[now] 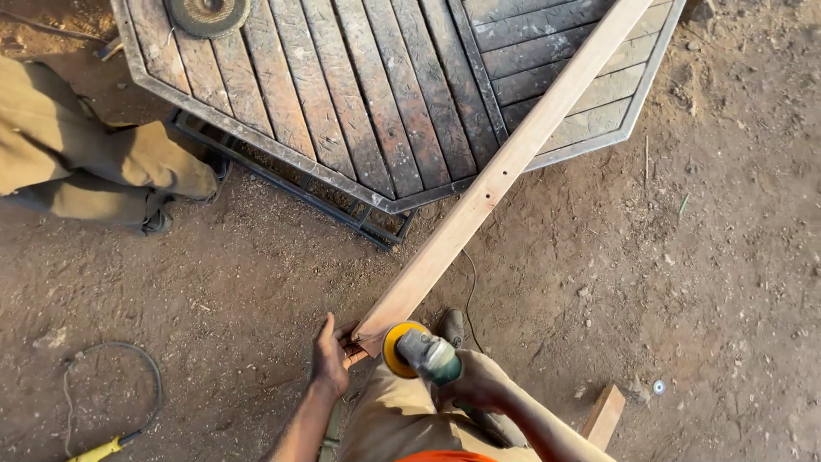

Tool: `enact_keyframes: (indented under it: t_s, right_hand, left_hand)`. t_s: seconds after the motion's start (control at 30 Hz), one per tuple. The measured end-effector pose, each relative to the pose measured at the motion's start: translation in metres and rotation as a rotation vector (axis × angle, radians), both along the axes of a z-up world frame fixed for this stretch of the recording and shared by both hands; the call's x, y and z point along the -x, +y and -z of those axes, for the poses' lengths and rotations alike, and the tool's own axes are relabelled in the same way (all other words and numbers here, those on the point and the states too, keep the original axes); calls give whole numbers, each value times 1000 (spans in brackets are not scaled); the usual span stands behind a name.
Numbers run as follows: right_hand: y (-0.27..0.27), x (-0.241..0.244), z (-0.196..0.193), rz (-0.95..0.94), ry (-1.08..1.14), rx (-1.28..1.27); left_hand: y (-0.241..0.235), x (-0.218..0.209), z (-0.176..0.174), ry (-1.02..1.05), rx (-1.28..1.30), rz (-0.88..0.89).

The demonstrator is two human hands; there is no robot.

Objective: Sanding a long wooden plank using an angle grinder with a sanding disc attachment.

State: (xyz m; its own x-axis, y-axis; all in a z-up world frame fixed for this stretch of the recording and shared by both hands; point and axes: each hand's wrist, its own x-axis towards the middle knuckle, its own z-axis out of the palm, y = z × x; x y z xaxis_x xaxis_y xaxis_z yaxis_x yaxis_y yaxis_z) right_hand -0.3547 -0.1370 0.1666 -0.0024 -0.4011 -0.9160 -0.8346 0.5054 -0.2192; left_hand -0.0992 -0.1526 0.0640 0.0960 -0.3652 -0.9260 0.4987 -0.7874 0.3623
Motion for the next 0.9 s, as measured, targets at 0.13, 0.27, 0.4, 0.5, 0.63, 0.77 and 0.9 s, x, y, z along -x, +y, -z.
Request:
enact_keyframes:
  t_s: [0.13, 0.27, 0.4, 0.5, 0.63, 0.77, 0.9]
  right_hand:
    - [-3, 20, 12, 622, -152, 51]
    - [-33, 71, 41, 1136, -291, 217]
    - [-95, 106, 25, 1254, -358, 191]
    - [-133, 123, 32, 1281, -349, 199]
    - [-152, 114, 36, 1400, -403, 222]
    - [-113, 87, 70, 1551, -457, 162]
    - [-28, 24, 84, 1435, -471, 156]
  left_hand:
    - [11, -8, 44, -142, 95, 269]
    - [15, -17, 70, -176, 179, 388]
    - [14, -23, 77, -113, 213, 462]
    - [15, -19, 76, -193, 220, 433]
    - [11, -20, 71, -161, 166, 409]
    - [7, -22, 73, -119, 123, 379]
    - [-4, -21, 53, -152, 47, 386]
